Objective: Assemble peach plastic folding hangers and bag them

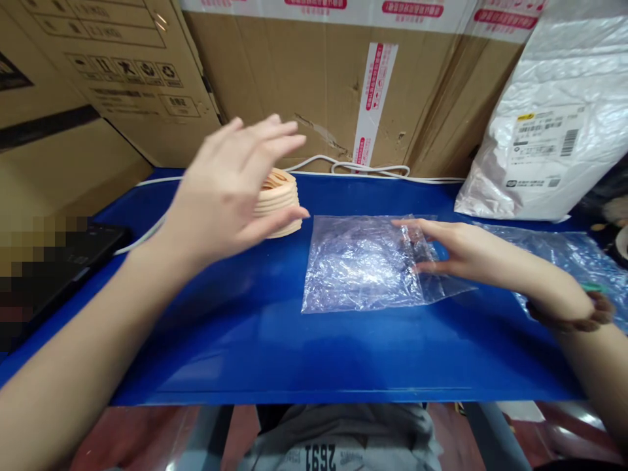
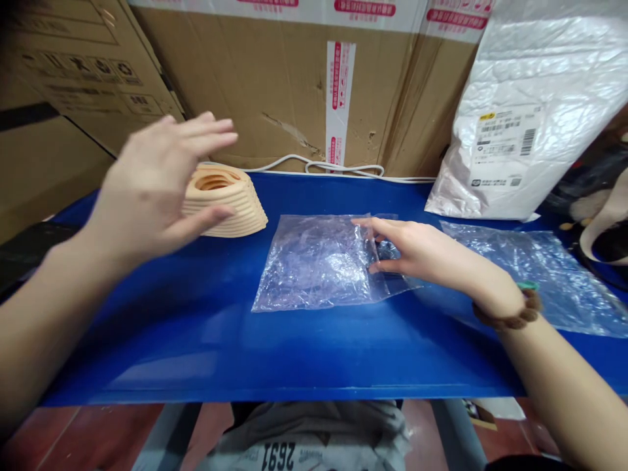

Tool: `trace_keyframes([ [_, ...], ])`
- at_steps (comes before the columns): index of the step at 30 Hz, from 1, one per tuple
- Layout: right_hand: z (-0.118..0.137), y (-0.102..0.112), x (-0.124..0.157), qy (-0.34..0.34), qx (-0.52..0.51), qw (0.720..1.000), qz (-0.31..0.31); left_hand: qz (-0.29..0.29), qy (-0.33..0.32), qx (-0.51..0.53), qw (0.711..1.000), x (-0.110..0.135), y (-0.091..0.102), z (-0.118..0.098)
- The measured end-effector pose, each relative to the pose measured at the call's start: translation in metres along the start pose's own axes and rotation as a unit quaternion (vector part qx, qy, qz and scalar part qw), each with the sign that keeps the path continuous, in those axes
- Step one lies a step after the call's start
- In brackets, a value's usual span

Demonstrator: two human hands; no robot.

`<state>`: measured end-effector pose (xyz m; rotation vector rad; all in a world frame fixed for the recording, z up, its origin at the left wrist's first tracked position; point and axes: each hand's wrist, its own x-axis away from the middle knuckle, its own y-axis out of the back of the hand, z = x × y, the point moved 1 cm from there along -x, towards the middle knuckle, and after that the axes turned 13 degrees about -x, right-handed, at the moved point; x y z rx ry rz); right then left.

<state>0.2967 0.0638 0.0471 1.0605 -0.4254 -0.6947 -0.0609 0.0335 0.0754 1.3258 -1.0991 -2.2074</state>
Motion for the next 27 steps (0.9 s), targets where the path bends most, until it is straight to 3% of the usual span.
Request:
trace_keyframes([
  [5,0.000,-0.001,-0.002,-0.002,-0.003,1.000,-0.001,0.105,0.065,-0.067,0.990,0.005,-0.010,0.036],
  [10,0.000,-0.002,-0.002,-0.001,0.002,1.000,-0.002,0.160,0.080,-0.054,0.982,0.007,-0.018,0.047],
  [20,0.000,-0.004,-0.002,0.025,0.011,1.000,-0.004,0.198,0.105,-0.021,0.974,0.006,-0.022,0.042],
  [27,0.005,-0.002,-0.002,0.005,0.018,1.000,0.025,0.173,0.084,-0.056,0.980,0.005,-0.025,0.046],
])
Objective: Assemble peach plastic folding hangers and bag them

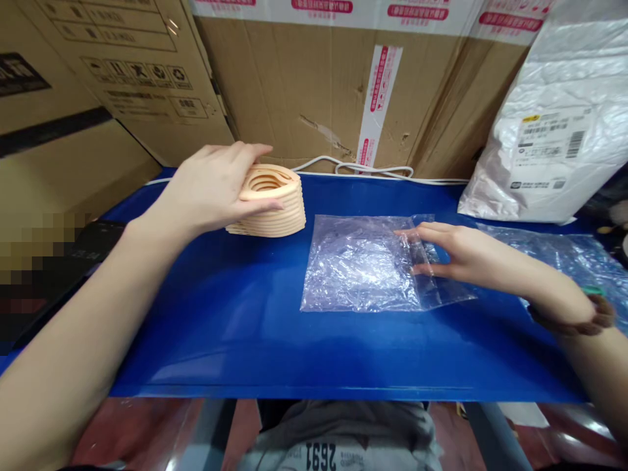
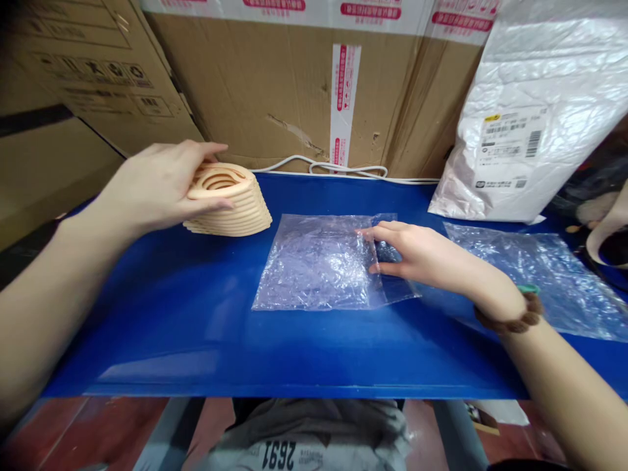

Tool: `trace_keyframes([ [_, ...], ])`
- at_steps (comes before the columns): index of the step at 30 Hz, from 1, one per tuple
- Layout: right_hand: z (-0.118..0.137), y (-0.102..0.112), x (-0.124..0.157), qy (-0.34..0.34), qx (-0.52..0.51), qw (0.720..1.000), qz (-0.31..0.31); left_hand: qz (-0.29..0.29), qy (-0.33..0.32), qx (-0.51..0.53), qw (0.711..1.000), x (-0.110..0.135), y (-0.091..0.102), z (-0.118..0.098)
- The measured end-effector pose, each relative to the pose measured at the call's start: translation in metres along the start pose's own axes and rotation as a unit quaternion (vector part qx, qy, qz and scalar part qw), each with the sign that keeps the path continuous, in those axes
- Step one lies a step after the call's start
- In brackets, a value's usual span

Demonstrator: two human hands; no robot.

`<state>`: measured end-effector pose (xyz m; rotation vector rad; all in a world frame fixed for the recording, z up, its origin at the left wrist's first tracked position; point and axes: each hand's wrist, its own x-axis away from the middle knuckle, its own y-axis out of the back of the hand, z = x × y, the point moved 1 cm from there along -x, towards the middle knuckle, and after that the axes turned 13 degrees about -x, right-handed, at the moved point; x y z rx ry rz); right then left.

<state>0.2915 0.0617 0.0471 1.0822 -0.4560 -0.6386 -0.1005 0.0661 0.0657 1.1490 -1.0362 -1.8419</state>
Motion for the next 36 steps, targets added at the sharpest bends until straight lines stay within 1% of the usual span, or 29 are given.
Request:
trace_keyframes([
  [2,0.003,0.002,0.000,0.010,0.005,1.000,-0.002,-0.021,0.007,-0.010,1.000,0.001,0.002,-0.001],
  [4,0.006,0.004,0.000,0.023,0.012,0.999,-0.025,-0.056,0.031,-0.011,0.998,0.004,0.006,-0.003],
  [6,0.011,0.008,0.000,0.028,0.032,0.997,-0.071,-0.102,0.044,-0.007,0.994,0.006,0.010,-0.007],
  [7,0.013,0.010,0.000,0.028,0.044,0.994,-0.101,-0.126,0.039,-0.004,0.991,0.008,0.012,-0.010],
  [10,0.023,0.013,-0.001,0.026,0.041,0.979,-0.196,-0.193,-0.015,0.008,0.981,0.011,0.014,-0.025],
  [12,0.031,0.011,-0.001,0.033,-0.014,0.972,-0.232,-0.218,-0.071,0.014,0.973,0.013,0.015,-0.041],
  [14,0.040,0.006,0.000,0.040,-0.095,0.968,-0.230,-0.239,-0.134,0.021,0.962,0.016,0.015,-0.061],
  [17,0.055,-0.004,0.001,0.048,-0.217,0.957,-0.184,-0.303,-0.195,0.043,0.932,0.022,0.017,-0.090],
  [19,0.065,-0.012,0.001,0.042,-0.273,0.949,-0.154,-0.312,-0.214,0.049,0.924,0.025,0.018,-0.104],
  [22,0.077,-0.020,0.000,0.013,-0.350,0.924,-0.153,-0.303,-0.221,0.053,0.925,0.028,0.019,-0.115],
  [24,0.081,-0.024,-0.002,-0.006,-0.414,0.897,-0.155,-0.307,-0.221,0.053,0.924,0.029,0.019,-0.117],
  [26,0.081,-0.025,-0.004,-0.019,-0.478,0.866,-0.144,-0.311,-0.214,0.048,0.925,0.028,0.018,-0.117],
  [28,0.079,-0.024,-0.006,-0.030,-0.528,0.838,-0.135,-0.314,-0.206,0.042,0.926,0.028,0.017,-0.116],
  [30,0.074,-0.022,-0.007,-0.038,-0.561,0.816,-0.134,-0.311,-0.201,0.035,0.928,0.027,0.016,-0.115],
  [33,0.065,-0.018,-0.008,-0.048,-0.579,0.801,-0.141,-0.296,-0.204,0.028,0.933,0.026,0.012,-0.112],
  [36,0.059,-0.015,-0.009,-0.058,-0.576,0.800,-0.157,-0.282,-0.198,0.032,0.938,0.024,0.008,-0.108],
])
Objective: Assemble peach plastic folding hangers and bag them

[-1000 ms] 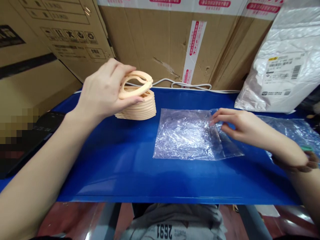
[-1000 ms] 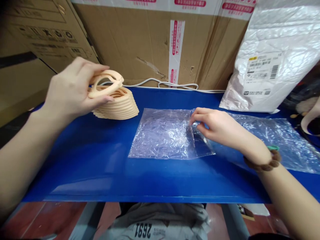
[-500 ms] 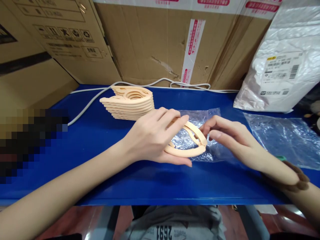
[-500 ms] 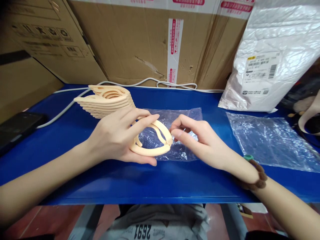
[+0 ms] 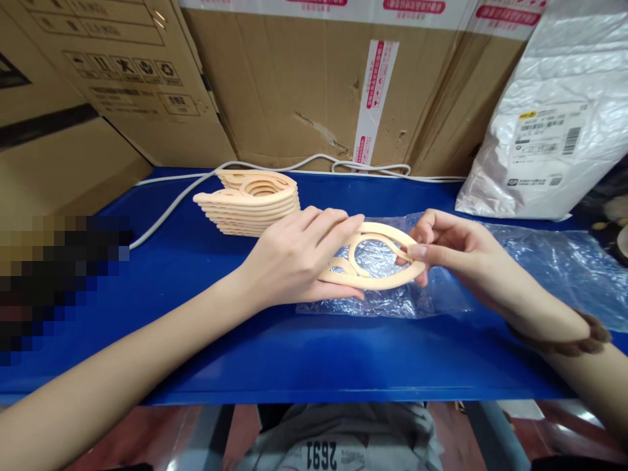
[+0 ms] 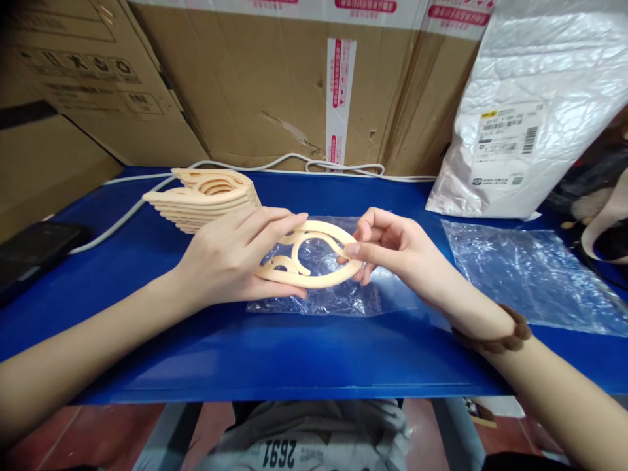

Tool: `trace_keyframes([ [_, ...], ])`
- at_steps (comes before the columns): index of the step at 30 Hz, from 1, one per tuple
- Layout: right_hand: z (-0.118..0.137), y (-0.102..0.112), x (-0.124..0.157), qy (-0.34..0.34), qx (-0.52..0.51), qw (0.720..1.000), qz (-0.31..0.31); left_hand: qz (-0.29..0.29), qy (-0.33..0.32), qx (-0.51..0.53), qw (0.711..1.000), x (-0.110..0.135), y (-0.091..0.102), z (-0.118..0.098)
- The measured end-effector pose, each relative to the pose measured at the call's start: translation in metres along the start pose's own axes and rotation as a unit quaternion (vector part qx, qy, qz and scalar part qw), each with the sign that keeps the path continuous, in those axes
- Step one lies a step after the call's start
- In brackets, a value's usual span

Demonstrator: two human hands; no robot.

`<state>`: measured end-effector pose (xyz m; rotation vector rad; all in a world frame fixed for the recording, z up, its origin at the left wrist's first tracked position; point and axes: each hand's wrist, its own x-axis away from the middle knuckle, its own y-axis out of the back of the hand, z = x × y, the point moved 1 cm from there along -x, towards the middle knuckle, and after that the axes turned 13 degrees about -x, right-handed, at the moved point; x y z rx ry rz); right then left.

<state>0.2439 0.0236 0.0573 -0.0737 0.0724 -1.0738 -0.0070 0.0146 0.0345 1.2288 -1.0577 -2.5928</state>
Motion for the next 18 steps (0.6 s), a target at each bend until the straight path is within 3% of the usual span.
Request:
trace_keyframes([
  [3,0.001,0.004,-0.001,0.013,0.032,0.999,-0.010,0.011,0.011,0.007,1.000,0.002,-0.005,0.005],
  [6,0.000,0.005,-0.001,0.076,0.141,0.987,-0.019,0.023,0.019,0.012,0.999,0.004,-0.010,0.006],
  [8,-0.002,0.003,0.001,0.141,0.262,0.955,-0.007,0.031,0.028,0.013,0.999,0.004,-0.012,0.005],
  [13,-0.005,0.000,0.004,0.251,0.485,0.835,0.066,0.048,0.044,0.011,0.998,0.003,-0.010,-0.003],
  [15,-0.004,0.000,0.004,0.268,0.510,0.814,0.074,0.048,0.042,0.007,0.998,0.002,-0.006,-0.006],
  [18,-0.003,0.001,0.003,0.269,0.504,0.818,0.075,0.047,0.036,0.000,0.998,0.001,-0.002,-0.007],
])
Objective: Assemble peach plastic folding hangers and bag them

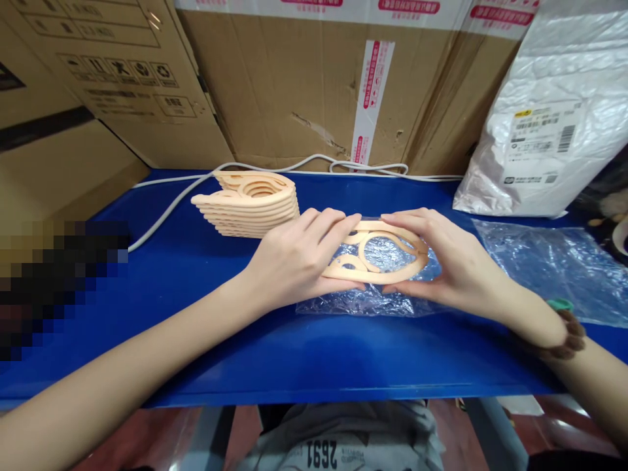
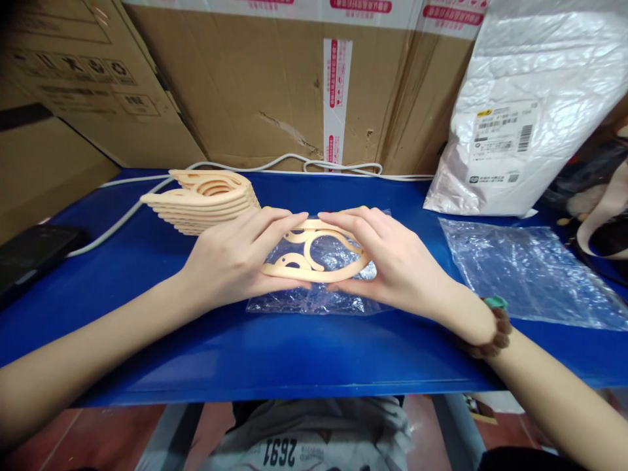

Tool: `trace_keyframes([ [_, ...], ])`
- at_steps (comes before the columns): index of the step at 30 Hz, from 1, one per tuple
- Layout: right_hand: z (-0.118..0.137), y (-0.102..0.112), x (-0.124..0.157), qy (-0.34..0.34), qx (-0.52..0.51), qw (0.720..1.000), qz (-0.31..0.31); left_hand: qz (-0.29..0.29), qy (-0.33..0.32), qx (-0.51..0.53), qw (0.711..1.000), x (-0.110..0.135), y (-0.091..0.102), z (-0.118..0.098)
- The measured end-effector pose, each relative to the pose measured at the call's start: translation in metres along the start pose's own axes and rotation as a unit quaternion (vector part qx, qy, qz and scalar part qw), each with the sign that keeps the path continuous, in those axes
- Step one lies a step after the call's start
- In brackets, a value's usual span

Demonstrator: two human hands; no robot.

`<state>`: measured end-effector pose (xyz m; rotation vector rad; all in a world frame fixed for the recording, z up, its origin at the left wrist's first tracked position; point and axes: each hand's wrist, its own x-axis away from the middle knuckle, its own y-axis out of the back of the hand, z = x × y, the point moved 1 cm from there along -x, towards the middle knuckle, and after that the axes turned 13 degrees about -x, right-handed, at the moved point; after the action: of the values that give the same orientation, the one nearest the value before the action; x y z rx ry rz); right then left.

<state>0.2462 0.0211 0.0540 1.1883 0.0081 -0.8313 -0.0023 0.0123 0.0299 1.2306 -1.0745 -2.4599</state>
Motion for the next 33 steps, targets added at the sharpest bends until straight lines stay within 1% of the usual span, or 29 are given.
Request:
trace_keyframes([
  [6,0.003,-0.003,-0.001,0.001,-0.011,1.000,0.011,0.003,-0.003,-0.005,1.000,0.000,0.003,0.001],
  [9,0.003,0.003,0.000,-0.023,-0.025,0.999,0.018,0.011,0.006,0.010,1.000,0.000,0.004,0.000],
  [12,-0.005,0.023,0.002,-0.055,-0.025,0.998,0.017,0.040,0.020,0.014,0.999,-0.001,0.004,0.002],
  [14,-0.015,0.043,0.005,-0.084,-0.020,0.996,0.011,0.065,0.031,0.010,0.997,-0.001,0.003,0.003],
  [16,-0.028,0.064,0.010,-0.121,-0.038,0.992,0.001,0.089,0.035,-0.005,0.995,0.000,0.001,0.004],
  [17,-0.035,0.075,0.013,-0.149,-0.053,0.987,0.009,0.102,0.033,-0.017,0.994,0.000,0.000,0.004],
  [19,-0.047,0.093,0.020,-0.162,-0.048,0.985,0.020,0.128,0.027,-0.044,0.990,0.001,-0.003,0.003],
  [21,-0.057,0.105,0.027,-0.195,-0.035,0.979,0.040,0.155,0.024,-0.058,0.986,0.002,-0.006,0.001],
  [22,-0.061,0.107,0.030,-0.212,-0.034,0.975,0.052,0.166,0.025,-0.057,0.984,0.003,-0.007,0.001],
  [24,-0.068,0.105,0.034,-0.237,-0.046,0.967,0.081,0.186,0.024,-0.046,0.981,0.004,-0.010,0.000],
  [26,-0.070,0.092,0.033,-0.241,-0.066,0.962,0.111,0.199,0.020,-0.032,0.979,0.005,-0.013,0.000],
  [27,-0.070,0.082,0.031,-0.236,-0.070,0.961,0.123,0.204,0.018,-0.027,0.978,0.006,-0.014,0.000],
  [28,-0.068,0.071,0.027,-0.217,-0.071,0.966,0.122,0.207,0.016,-0.023,0.978,0.006,-0.014,0.001],
  [30,-0.063,0.046,0.019,-0.185,-0.054,0.975,0.110,0.209,0.016,-0.017,0.978,0.006,-0.015,0.002],
  [33,-0.054,0.015,0.010,-0.165,-0.033,0.981,0.094,0.208,0.021,-0.014,0.978,0.006,-0.012,0.004],
])
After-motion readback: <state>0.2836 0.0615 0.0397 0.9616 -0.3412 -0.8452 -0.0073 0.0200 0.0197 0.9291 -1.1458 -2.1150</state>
